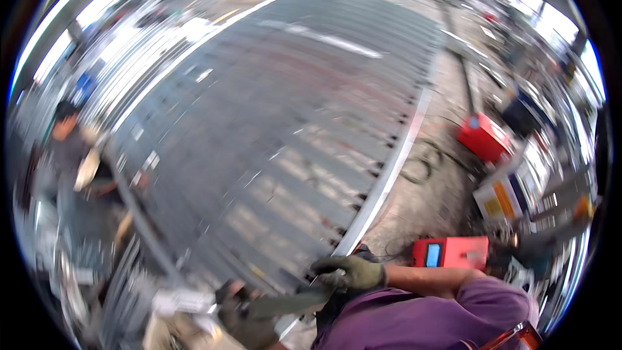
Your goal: The person welds a metal frame using a handheld welding torch, moving along the frame to apply welds at multiple joints. The person adjusts the camera mid-task before resuming welding.
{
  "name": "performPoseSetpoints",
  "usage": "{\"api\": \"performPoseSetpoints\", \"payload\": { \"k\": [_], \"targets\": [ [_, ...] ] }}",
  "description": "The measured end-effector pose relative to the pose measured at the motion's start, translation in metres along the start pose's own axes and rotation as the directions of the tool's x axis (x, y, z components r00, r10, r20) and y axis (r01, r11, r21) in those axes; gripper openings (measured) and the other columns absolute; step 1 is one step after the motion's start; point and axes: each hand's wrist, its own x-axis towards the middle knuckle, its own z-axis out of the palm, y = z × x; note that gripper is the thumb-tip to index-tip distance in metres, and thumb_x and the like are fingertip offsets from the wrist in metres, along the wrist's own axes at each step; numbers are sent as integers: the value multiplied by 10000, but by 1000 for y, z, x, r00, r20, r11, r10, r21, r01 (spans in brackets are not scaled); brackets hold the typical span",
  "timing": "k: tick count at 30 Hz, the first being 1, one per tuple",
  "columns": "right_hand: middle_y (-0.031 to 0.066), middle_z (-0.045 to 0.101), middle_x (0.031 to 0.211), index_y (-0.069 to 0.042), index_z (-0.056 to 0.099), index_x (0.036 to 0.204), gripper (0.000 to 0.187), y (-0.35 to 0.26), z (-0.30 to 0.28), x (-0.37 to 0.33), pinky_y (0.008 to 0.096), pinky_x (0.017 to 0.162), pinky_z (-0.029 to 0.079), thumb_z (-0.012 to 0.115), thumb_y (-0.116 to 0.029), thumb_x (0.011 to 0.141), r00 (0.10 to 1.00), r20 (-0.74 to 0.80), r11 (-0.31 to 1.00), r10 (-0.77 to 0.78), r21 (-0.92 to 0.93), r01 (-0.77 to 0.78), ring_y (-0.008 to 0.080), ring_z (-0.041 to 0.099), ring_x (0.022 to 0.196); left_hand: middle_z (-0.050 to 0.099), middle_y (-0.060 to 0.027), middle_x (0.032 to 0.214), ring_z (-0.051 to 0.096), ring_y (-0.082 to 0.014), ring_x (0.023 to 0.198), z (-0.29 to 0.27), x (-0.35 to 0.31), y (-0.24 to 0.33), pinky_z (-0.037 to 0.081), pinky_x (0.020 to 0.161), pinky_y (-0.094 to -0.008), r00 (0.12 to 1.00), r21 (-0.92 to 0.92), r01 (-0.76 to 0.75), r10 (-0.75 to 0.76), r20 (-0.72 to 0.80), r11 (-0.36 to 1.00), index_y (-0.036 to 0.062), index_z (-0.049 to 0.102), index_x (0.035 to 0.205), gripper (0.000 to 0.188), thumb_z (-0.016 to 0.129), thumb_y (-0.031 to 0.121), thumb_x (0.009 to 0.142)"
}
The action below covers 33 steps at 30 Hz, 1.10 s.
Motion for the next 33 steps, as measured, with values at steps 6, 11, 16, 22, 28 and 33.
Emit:
{"api": "performPoseSetpoints", "payload": {
  "k": [6,11,16,22,28,33],
  "targets": [
    [180,662,1454,3,504,1596,765,-50,20,42,407,1139,513,849,-324,997,956,176,971,-235,93,221,281,647,1329,732,-47,1117,719,-166,1000,-37,-30,-77,610,829,-345,996,581,-75,32,83,811,19,684,1262,236,721,72,1035],
    [161,712,1286,0,624,1460,630,-64,51,81,415,993,570,877,-214,924,909,328,903,-258,-254,347,284,702,1158,721,-61,1234,669,-130,1154,-38,-56,-120,580,980,-353,994,187,-10,31,-106,982,17,573,1434,511,793,93,980],
    [153,727,1250,14,619,1453,625,-59,75,96,401,949,586,865,-235,935,874,439,919,-207,-220,328,259,713,1114,716,-76,1300,665,-138,1209,-45,-65,-108,579,1006,-362,965,237,-89,143,-220,968,21,556,1451,545,814,120,981],
    [100,748,1176,9,669,1404,422,-48,105,123,361,884,594,783,-140,1027,865,502,990,10,-129,63,192,714,1052,735,-96,1272,707,-159,1168,-59,-65,-138,593,976,-365,964,111,-68,94,-248,991,30,552,1445,539,825,170,1002],
    [8,734,1104,-24,724,1340,272,-33,124,136,293,821,578,724,-74,1072,880,474,989,7,-136,65,113,691,980,742,-206,1233,758,-300,1143,-81,-65,-116,597,959,-412,966,337,226,-165,-201,914,23,484,1472,637,818,280,994],
    [1,731,1123,-22,724,1350,264,-13,113,151,273,833,582,700,-90,1096,884,468,987,11,-146,64,102,697,998,743,-205,1200,750,-392,1083,-119,-93,-105,594,925,-460,960,539,191,-43,-276,820,43,689,1215,460,805,412,965]
  ]
}}
